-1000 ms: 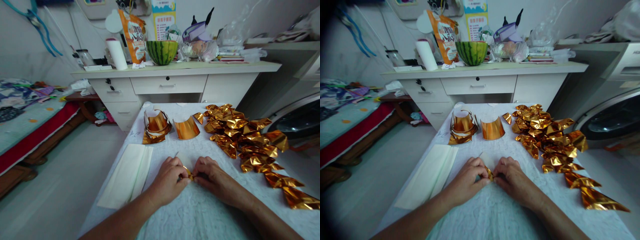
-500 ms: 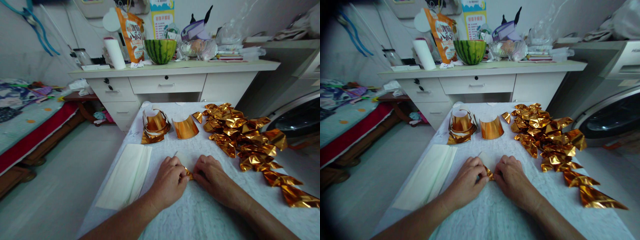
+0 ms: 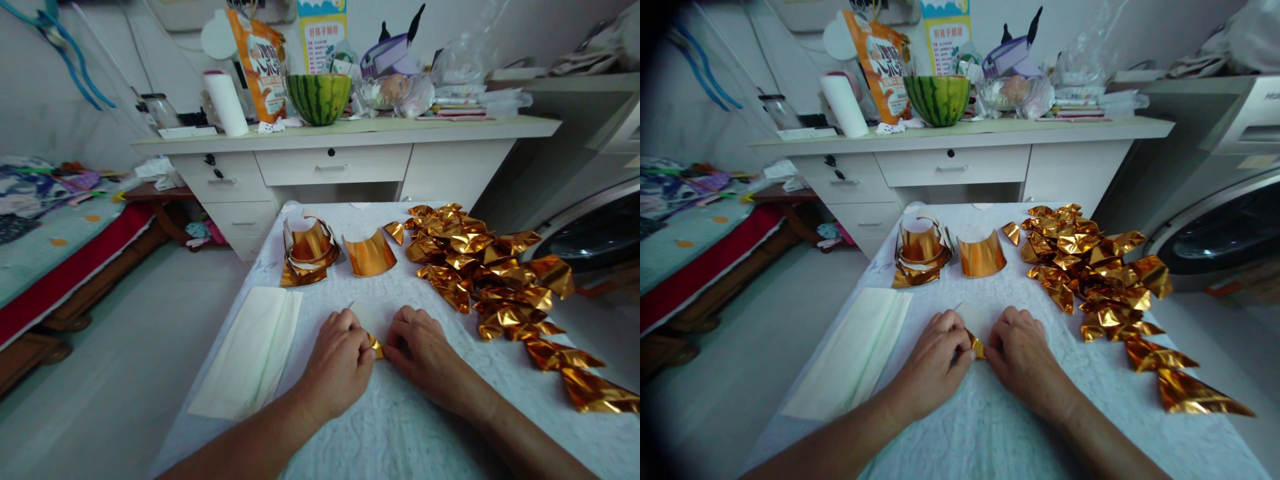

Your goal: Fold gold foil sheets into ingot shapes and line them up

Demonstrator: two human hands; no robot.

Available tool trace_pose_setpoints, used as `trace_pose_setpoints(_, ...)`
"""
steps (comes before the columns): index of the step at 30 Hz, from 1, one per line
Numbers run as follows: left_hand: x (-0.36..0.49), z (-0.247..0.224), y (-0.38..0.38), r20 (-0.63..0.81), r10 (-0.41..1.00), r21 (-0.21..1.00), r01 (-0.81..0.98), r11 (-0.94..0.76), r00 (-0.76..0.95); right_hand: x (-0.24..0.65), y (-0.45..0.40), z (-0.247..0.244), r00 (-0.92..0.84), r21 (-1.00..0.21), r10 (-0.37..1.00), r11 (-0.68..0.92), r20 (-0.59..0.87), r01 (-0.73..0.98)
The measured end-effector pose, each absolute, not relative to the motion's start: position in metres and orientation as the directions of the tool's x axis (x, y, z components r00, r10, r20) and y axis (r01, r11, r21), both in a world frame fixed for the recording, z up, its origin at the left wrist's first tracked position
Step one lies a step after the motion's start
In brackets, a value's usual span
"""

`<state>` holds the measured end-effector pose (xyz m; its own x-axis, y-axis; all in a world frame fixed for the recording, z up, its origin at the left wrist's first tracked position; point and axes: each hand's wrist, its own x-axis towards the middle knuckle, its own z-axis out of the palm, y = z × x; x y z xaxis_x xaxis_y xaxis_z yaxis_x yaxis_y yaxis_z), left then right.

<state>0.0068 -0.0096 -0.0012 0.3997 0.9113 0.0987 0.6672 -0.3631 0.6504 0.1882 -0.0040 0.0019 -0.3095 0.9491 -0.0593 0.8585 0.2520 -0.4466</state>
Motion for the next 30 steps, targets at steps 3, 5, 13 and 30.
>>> trace_pose_setpoints(3,0.0070,-0.0021,-0.0094,0.103,0.910,0.636,0.677,-0.371,0.402,0.1873,-0.0039,0.0030,-0.297,-0.449,0.953,0.237,-0.066,0.861)
trace_pose_setpoints(5,0.0075,-0.0034,-0.0093,0.105,0.910,0.617,0.692,-0.375,0.400,0.1868,-0.0039,0.0033,-0.287,-0.449,0.955,0.227,-0.069,0.864)
trace_pose_setpoints(13,0.0074,-0.0050,-0.0081,0.096,0.914,0.641,0.678,-0.360,0.394,0.1867,-0.0042,0.0044,-0.296,-0.450,0.954,0.240,-0.057,0.860)
trace_pose_setpoints(30,0.0008,-0.0028,-0.0031,0.031,0.895,0.726,0.605,-0.326,0.445,0.1900,-0.0032,0.0039,-0.305,-0.484,0.950,0.237,-0.064,0.842)
